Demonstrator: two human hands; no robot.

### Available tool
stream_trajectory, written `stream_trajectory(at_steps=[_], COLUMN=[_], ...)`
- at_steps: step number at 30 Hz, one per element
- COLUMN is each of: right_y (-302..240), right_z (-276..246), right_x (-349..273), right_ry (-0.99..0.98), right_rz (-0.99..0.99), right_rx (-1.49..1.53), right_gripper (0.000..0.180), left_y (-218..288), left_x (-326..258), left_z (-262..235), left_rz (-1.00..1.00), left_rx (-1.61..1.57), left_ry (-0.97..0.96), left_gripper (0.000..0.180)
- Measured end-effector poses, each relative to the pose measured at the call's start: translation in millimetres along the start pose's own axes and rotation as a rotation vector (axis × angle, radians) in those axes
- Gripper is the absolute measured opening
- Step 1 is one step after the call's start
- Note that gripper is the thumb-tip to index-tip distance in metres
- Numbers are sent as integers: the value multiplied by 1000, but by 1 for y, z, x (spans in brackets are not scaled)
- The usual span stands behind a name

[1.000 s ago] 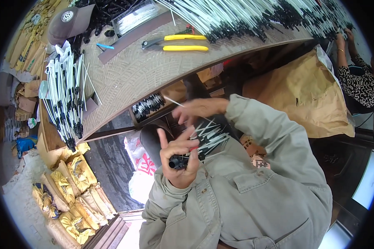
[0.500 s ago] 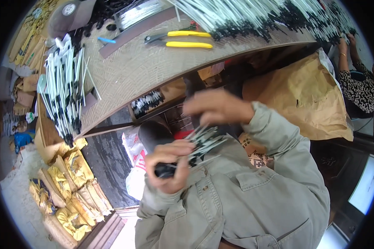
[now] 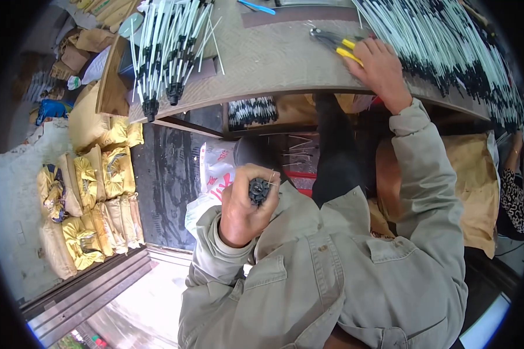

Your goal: Assembling and organizing wire harnesses by bundling wires and crimping connectors.

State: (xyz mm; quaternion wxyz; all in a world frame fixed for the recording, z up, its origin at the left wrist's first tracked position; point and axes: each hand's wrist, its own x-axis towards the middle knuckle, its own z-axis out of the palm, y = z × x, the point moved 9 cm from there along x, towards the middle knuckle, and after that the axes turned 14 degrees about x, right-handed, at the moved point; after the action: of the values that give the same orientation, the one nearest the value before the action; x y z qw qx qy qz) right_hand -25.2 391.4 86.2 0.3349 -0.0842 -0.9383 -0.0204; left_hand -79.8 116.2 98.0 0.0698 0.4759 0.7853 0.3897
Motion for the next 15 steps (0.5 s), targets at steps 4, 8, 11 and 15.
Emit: stream_trajectory(at_steps=[4, 8, 11, 15], right_y=[-5, -55, -130, -169], right_z=[-20, -1, -37, -58], right_x=[-9, -41, -20, -10], right_ry=[135, -76, -305, -71], right_rz=[140, 753, 250, -270], right_rx=[365, 1400, 890, 325], right_gripper=[15, 12, 11, 22], left_y=[-6, -17, -21, -23], left_x=[-4, -6, -3, -2], left_z=[-4, -11, -13, -18], left_rz=[8, -49, -14, -46], left_rx=[-81, -182, -220, -166], left_ry=[-12, -23, 7, 14], left_gripper=[24, 24, 25, 26])
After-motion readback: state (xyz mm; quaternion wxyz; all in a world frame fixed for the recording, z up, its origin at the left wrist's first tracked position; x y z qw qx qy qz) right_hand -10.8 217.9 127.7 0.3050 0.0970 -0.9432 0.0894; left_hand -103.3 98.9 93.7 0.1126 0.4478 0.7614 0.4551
